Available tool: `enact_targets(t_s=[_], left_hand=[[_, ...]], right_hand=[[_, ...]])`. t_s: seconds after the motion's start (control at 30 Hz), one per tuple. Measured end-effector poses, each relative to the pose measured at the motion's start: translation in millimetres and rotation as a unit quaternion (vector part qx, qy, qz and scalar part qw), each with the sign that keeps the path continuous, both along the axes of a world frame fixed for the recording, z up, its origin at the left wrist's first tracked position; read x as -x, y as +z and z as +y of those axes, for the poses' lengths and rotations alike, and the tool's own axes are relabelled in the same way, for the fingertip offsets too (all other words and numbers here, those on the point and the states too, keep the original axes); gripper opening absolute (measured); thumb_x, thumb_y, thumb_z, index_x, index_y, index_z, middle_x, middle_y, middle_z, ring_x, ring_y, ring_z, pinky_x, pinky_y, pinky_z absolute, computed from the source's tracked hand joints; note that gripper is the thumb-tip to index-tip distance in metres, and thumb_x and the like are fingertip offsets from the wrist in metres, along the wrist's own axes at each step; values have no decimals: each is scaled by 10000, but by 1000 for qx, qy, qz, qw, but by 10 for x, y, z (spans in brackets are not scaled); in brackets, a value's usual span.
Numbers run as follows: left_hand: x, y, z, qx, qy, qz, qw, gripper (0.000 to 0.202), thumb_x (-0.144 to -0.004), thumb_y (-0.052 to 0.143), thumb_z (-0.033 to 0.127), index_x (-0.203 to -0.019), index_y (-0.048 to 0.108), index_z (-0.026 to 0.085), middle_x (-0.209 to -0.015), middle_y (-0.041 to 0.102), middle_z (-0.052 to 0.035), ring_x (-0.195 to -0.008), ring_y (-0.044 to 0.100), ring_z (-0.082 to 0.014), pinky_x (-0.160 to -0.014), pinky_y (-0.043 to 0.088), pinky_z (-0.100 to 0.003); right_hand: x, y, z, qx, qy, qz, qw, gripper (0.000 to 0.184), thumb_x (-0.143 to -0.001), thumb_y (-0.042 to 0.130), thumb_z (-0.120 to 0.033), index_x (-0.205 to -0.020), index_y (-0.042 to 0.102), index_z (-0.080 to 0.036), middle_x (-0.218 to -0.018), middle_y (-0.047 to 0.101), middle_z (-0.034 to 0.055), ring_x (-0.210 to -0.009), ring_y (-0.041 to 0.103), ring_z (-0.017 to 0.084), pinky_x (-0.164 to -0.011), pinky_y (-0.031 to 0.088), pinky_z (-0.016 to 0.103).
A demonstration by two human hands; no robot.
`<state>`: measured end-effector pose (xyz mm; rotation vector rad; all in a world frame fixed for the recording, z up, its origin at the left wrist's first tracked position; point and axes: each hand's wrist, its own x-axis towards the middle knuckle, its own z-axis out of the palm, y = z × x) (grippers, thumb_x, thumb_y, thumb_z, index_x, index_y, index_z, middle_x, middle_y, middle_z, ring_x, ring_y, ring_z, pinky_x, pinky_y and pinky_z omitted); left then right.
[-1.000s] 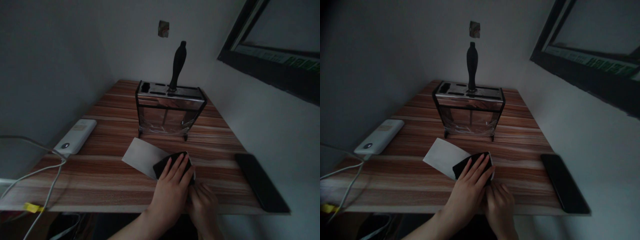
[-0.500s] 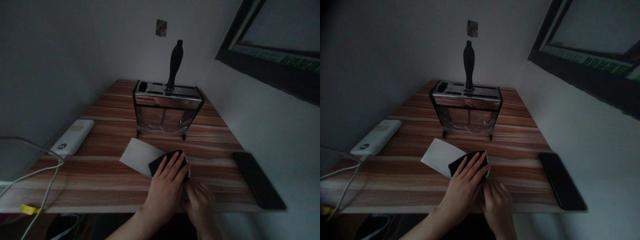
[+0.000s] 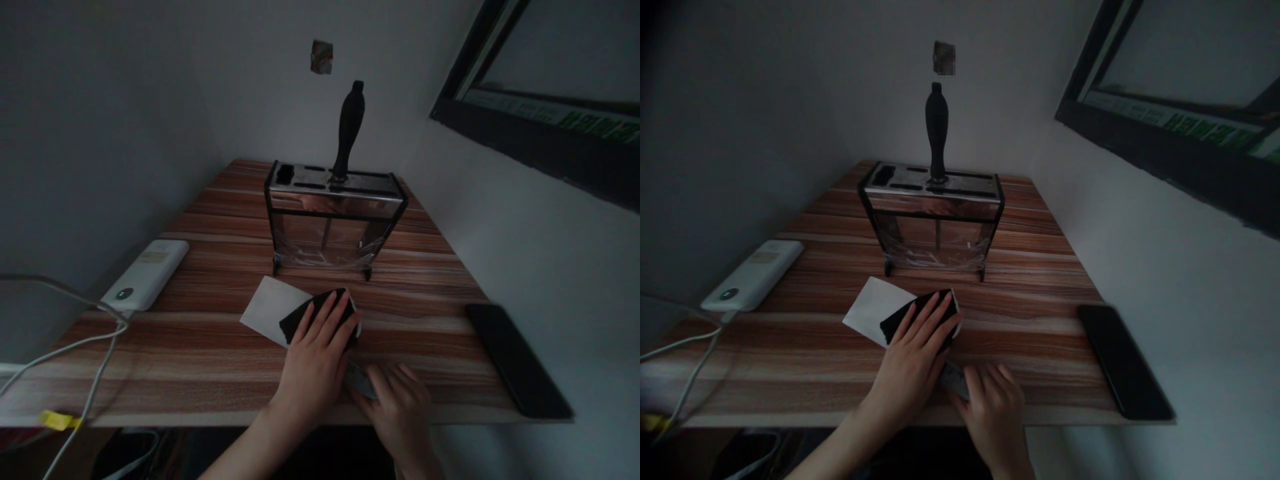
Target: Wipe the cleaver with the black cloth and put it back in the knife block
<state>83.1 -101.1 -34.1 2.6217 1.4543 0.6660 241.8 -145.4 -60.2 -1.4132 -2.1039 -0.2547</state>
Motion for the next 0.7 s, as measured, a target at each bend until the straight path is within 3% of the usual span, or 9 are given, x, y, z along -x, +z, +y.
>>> enact_targets(t_s=[0.33, 0.7], left_hand=[[82, 27, 77, 1, 29, -12, 999, 494, -920, 435, 160, -1405, 408, 246, -1540, 324, -45, -1432, 251, -237, -1153, 267, -504], [473, -13, 253, -12, 98, 3, 995, 457, -960, 367, 200, -1416, 386, 221, -1540, 320, -78, -1444, 212, -243, -1149, 239, -541]], right_hand=[[10, 13, -1, -13, -10, -9, 1000, 457, -1007, 336, -423, -699, 583, -192, -564, 635, 23, -538, 573, 158, -669, 352, 293], [-2, -24, -6, -7, 6, 0, 1000, 352, -990, 423, -377, -771, 606, -172, -580, 633, 11, -544, 577, 161, -667, 345, 294]])
